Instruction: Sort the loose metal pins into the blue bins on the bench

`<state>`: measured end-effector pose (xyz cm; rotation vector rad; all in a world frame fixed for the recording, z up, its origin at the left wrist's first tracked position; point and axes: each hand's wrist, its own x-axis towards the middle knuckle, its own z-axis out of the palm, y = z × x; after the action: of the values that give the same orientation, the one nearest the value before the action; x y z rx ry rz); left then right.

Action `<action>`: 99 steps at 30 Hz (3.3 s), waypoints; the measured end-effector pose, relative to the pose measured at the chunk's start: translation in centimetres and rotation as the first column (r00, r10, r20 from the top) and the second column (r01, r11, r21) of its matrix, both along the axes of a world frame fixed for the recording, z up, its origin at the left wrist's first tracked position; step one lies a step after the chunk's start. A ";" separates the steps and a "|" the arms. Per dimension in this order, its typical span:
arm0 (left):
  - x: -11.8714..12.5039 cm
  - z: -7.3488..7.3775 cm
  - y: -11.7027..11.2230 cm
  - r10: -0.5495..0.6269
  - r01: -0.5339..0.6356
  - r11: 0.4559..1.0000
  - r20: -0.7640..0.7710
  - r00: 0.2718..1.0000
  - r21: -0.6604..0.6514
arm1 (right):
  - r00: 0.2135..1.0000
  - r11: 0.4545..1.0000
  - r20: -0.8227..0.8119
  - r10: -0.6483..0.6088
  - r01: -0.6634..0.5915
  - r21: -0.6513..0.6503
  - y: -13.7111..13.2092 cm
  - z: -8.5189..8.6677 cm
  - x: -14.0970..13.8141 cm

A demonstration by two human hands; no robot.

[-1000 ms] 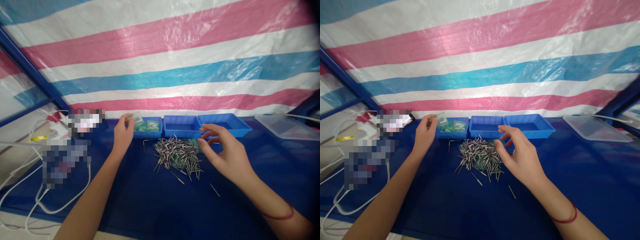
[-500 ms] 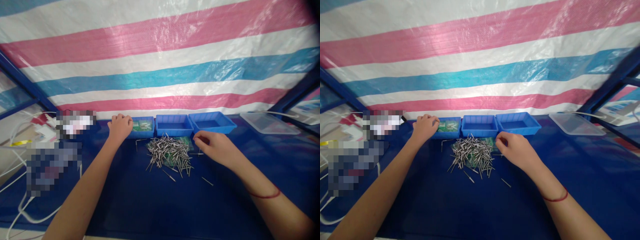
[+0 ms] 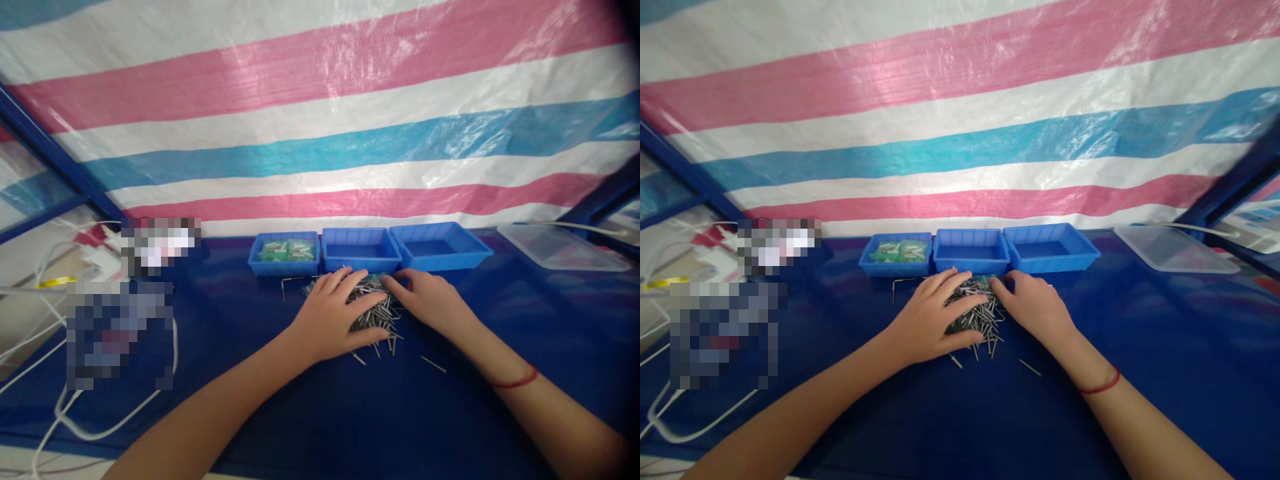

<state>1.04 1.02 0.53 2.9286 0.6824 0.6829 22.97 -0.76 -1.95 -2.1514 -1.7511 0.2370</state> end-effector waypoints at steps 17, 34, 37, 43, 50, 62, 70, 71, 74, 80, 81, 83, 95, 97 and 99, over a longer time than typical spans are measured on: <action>-0.7 -0.6 0.1 -0.028 0.031 0.998 0.062 0.998 -0.047 | 0.921 0.957 -0.351 0.167 -0.067 0.281 -0.7 1.6 0.5; -0.6 2.0 -0.4 0.246 -0.039 0.797 0.265 0.932 -0.603 | 0.703 0.863 -0.554 0.446 -0.173 0.475 -3.6 2.4 -4.7; -0.7 1.8 -0.3 0.339 -0.010 0.731 0.350 0.873 -0.682 | 0.560 0.901 -0.707 0.432 -0.225 0.372 -3.3 2.1 -4.8; -0.6 1.7 -0.2 0.386 0.055 0.599 0.348 0.854 -0.799 | 0.776 0.824 -0.421 0.470 -0.213 0.525 -3.6 2.4 -4.5; -0.3 1.8 0.2 0.448 0.160 0.279 0.276 0.850 -0.947 | 0.809 0.487 0.238 0.538 -0.528 0.695 -3.9 3.2 -3.6; -1.0 2.5 0.1 0.300 -0.015 0.886 0.546 0.783 -0.464 | 0.501 0.979 -0.841 0.206 -0.110 0.174 -4.2 3.6 -5.8; -1.3 2.5 -0.3 -0.003 0.037 0.994 0.310 0.951 -0.102 | 0.017 0.992 -0.997 0.081 -0.096 0.079 -3.5 3.4 -5.6; -1.4 2.6 -0.3 -0.002 0.034 0.994 0.294 0.956 -0.105 | 0.054 0.991 -0.994 0.095 -0.095 0.090 -3.5 3.3 -5.4; -1.7 3.0 -0.5 0.023 0.024 0.984 0.260 0.965 -0.176 | 0.188 0.982 -0.964 0.187 -0.065 0.177 -3.6 3.1 -5.2; -1.2 3.0 -0.8 0.166 0.033 0.829 0.303 0.938 -0.559 | 0.484 0.879 -0.769 0.419 -0.001 0.478 -3.9 2.9 -5.4; -1.1 2.9 -0.7 0.195 0.038 0.794 0.312 0.930 -0.607 | 0.525 0.867 -0.731 0.436 -0.025 0.498 -3.9 2.8 -5.5; -1.1 2.5 0.0 0.281 0.019 0.751 0.344 0.896 -0.661 | 0.575 0.859 -0.681 0.453 -0.076 0.507 -4.1 2.8 -5.5; -9.4 3.1 12.2 0.700 -0.661 0.696 0.059 0.712 -0.282 | 0.688 0.901 -0.648 0.326 -0.017 0.435 -2.6 3.5 -1.8; -9.2 2.8 12.7 0.677 -0.665 0.722 -0.005 0.736 -0.189 | 0.823 0.904 -0.500 0.270 -0.038 0.426 -2.2 3.1 -1.2; -8.7 2.4 12.5 0.668 -0.662 0.739 0.004 0.744 -0.122 | 0.949 0.892 -0.226 0.219 -0.101 0.440 -1.9 2.5 -0.7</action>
<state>-7.70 13.48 2.97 2.5000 1.7412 0.7098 22.24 -2.65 0.51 -1.5870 -1.6422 0.1627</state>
